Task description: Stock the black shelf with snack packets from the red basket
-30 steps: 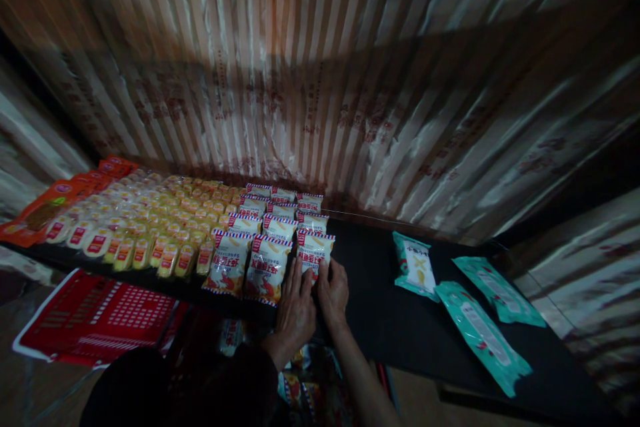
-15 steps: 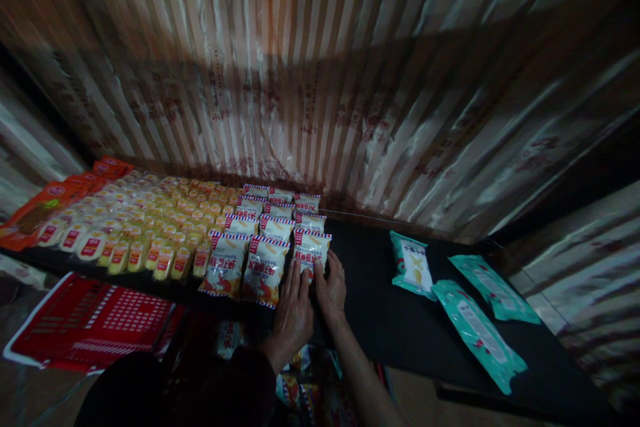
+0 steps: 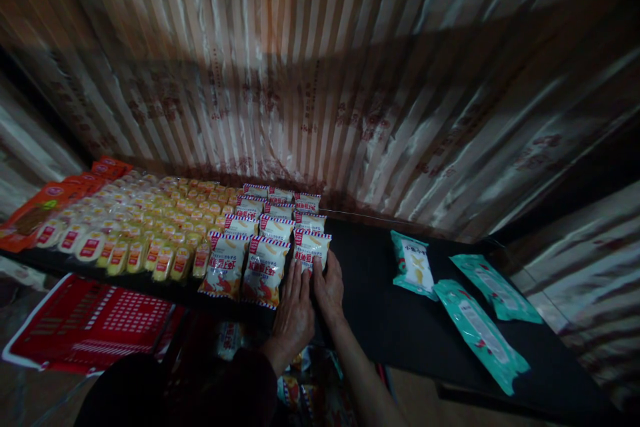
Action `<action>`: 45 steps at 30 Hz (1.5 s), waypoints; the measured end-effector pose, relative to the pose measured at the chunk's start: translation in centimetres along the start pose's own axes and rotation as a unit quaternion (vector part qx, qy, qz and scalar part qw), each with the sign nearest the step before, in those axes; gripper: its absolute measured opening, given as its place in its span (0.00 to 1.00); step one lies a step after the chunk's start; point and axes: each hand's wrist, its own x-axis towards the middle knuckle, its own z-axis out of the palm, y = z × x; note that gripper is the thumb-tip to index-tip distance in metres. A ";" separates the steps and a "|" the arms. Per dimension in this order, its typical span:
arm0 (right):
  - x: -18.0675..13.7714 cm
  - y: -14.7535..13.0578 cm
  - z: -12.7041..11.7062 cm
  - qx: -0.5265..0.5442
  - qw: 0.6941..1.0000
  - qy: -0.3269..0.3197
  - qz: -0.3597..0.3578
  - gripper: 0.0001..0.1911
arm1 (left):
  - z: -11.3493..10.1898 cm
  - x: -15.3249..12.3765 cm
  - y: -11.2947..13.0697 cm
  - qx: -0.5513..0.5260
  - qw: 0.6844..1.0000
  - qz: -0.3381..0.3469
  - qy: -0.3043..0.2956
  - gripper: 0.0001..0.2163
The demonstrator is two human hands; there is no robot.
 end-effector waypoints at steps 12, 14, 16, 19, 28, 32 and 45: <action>-0.5 0.0 -0.5 0.000 0.999 0.002 0.032 0.38 | 0.2 -0.2 -0.2 0.019 0.998 0.037 0.037 0.32; -1.2 0.1 -0.7 0.005 0.999 0.011 0.035 0.37 | 0.1 -0.2 -0.3 0.024 0.997 0.058 0.049 0.30; -2.1 0.4 -0.9 0.005 0.999 0.024 0.036 0.36 | -0.3 -0.2 -0.3 0.028 0.994 0.085 0.057 0.27; -3.6 0.9 -1.3 0.004 0.999 0.039 0.037 0.35 | -0.9 -0.6 -0.2 0.028 0.991 0.116 0.055 0.23; -12.1 -1.6 -2.2 0.036 0.998 0.052 -0.013 0.29 | -1.4 -8.7 -0.1 -0.042 0.991 0.124 -0.024 0.28; -18.2 -1.4 -1.3 0.019 0.997 -0.018 -0.076 0.21 | -1.6 -14.4 -1.7 -0.025 0.991 0.125 -0.027 0.29; -21.9 2.3 4.1 -0.073 0.970 -0.218 0.084 0.26 | -0.7 -16.5 -5.6 -0.037 0.947 -0.302 -0.103 0.23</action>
